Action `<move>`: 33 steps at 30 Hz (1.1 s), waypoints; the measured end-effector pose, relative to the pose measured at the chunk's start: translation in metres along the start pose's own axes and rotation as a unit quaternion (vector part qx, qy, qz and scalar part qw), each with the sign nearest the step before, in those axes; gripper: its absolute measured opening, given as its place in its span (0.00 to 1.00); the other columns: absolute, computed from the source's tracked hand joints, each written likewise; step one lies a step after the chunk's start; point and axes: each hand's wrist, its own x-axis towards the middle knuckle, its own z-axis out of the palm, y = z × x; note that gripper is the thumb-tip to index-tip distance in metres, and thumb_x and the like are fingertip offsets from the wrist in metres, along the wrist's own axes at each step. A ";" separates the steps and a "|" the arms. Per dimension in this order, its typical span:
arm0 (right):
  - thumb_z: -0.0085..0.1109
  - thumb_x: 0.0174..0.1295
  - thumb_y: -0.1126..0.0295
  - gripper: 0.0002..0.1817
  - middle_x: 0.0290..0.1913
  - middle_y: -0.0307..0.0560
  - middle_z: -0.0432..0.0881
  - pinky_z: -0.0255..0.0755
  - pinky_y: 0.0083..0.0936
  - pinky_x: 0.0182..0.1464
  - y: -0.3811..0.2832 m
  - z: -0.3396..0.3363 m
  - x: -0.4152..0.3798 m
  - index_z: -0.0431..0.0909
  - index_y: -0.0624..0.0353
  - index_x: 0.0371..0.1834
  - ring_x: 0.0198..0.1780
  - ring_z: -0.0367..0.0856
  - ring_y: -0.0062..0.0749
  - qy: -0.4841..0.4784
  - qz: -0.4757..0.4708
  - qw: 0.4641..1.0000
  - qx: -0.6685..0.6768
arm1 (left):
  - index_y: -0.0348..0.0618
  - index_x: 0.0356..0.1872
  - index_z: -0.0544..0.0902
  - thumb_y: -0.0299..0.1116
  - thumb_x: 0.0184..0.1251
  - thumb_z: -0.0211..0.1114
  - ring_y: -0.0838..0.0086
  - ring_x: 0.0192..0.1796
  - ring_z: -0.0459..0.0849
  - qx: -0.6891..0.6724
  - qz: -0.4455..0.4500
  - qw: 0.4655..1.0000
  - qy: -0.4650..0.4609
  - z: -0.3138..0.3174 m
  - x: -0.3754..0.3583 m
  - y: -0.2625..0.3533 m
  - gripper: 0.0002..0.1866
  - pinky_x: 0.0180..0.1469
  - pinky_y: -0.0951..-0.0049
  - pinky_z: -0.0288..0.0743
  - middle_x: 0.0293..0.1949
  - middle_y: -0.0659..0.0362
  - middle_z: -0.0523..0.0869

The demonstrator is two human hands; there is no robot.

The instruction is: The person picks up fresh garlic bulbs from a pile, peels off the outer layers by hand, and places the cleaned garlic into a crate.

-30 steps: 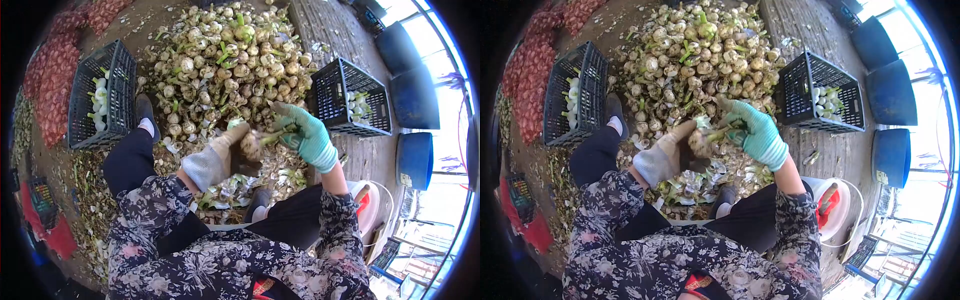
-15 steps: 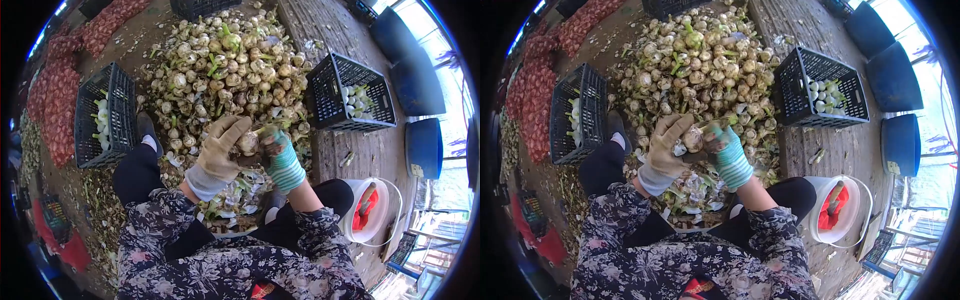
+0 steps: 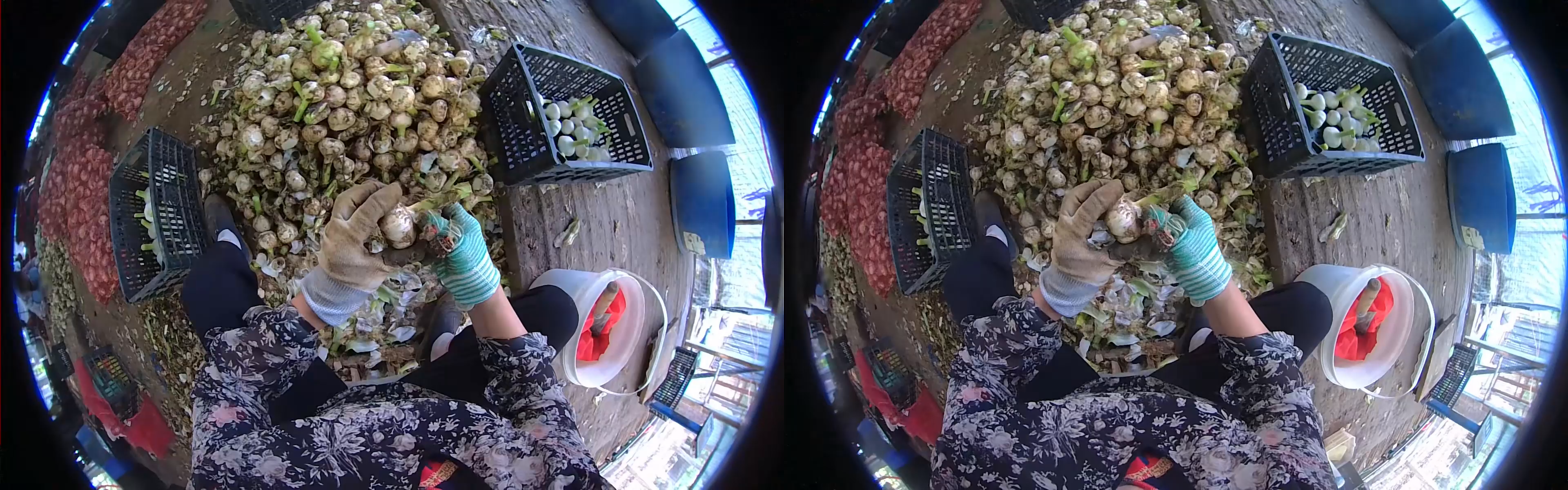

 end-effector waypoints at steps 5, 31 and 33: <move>0.48 0.65 0.73 0.10 0.38 0.49 0.80 0.77 0.17 0.37 0.000 -0.011 0.001 0.70 0.67 0.46 0.36 0.81 0.26 0.014 0.061 0.992 0.106 | 0.44 0.54 0.76 0.37 0.35 0.80 0.64 0.52 0.77 0.016 -0.016 1.000 -0.015 0.006 -0.002 0.001 0.38 0.49 0.70 0.76 0.52 0.50 0.72; 0.69 0.47 0.56 0.42 0.57 0.58 0.72 0.66 0.28 0.59 0.034 0.036 -0.014 0.60 0.61 0.64 0.54 0.75 0.41 -0.264 0.054 0.617 -0.739 | 0.38 0.54 0.69 0.54 0.54 0.65 0.66 0.47 0.79 -0.629 -0.371 0.682 0.032 -0.076 -0.009 -0.026 0.34 0.45 0.66 0.80 0.47 0.54 0.77; 0.69 0.50 0.64 0.39 0.55 0.52 0.74 0.69 0.24 0.55 0.027 0.023 0.006 0.60 0.65 0.63 0.49 0.76 0.32 -0.203 0.095 0.896 -0.383 | 0.39 0.55 0.68 0.54 0.54 0.65 0.67 0.49 0.78 -0.603 -0.377 0.703 -0.014 -0.076 -0.019 -0.027 0.34 0.47 0.67 0.79 0.47 0.55 0.77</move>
